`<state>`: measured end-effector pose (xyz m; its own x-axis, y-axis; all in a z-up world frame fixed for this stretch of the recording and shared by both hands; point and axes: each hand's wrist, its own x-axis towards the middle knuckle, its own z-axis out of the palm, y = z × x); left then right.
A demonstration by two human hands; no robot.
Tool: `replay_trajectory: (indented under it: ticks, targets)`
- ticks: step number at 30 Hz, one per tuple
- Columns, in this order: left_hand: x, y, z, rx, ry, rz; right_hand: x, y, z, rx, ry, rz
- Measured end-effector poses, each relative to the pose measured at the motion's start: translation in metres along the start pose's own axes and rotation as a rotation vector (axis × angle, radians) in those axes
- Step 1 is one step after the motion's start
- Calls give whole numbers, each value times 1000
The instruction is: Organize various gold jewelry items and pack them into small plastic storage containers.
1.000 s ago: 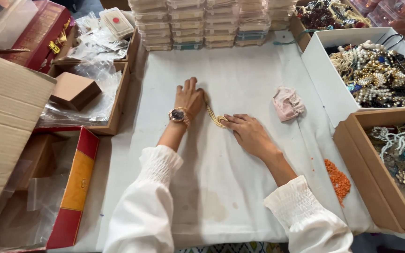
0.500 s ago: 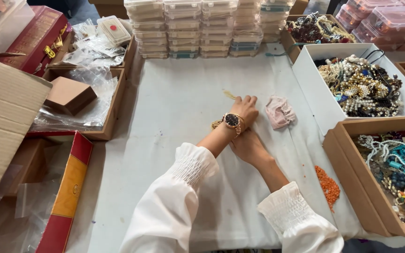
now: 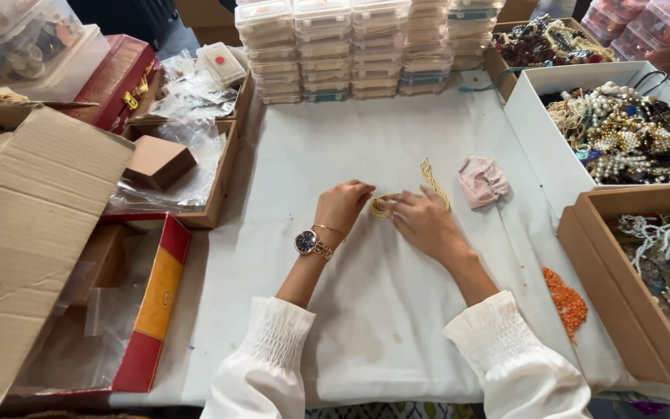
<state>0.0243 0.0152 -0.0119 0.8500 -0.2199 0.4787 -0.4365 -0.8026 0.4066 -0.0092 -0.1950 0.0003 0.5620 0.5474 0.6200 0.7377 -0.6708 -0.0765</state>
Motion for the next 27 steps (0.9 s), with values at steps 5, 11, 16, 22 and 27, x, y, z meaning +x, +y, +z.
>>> replay_trajectory:
  ticks: [5, 11, 16, 22, 27]
  targets:
    - [-10, -14, 12, 7, -27, 51, -2, 10, -12, 71, -99, 314]
    - [-18, -1, 18, -43, -33, 211, -14, 29, -9, -11, -103, 268]
    - [-17, -2, 26, 59, -66, 184, -7, 25, -31, -22, -314, 462]
    - [-19, 0, 29, 40, -43, 165, -13, 33, -52, 295, -472, 602]
    - [-18, -1, 35, 49, -26, 138, -12, 32, -57, 421, -653, 611]
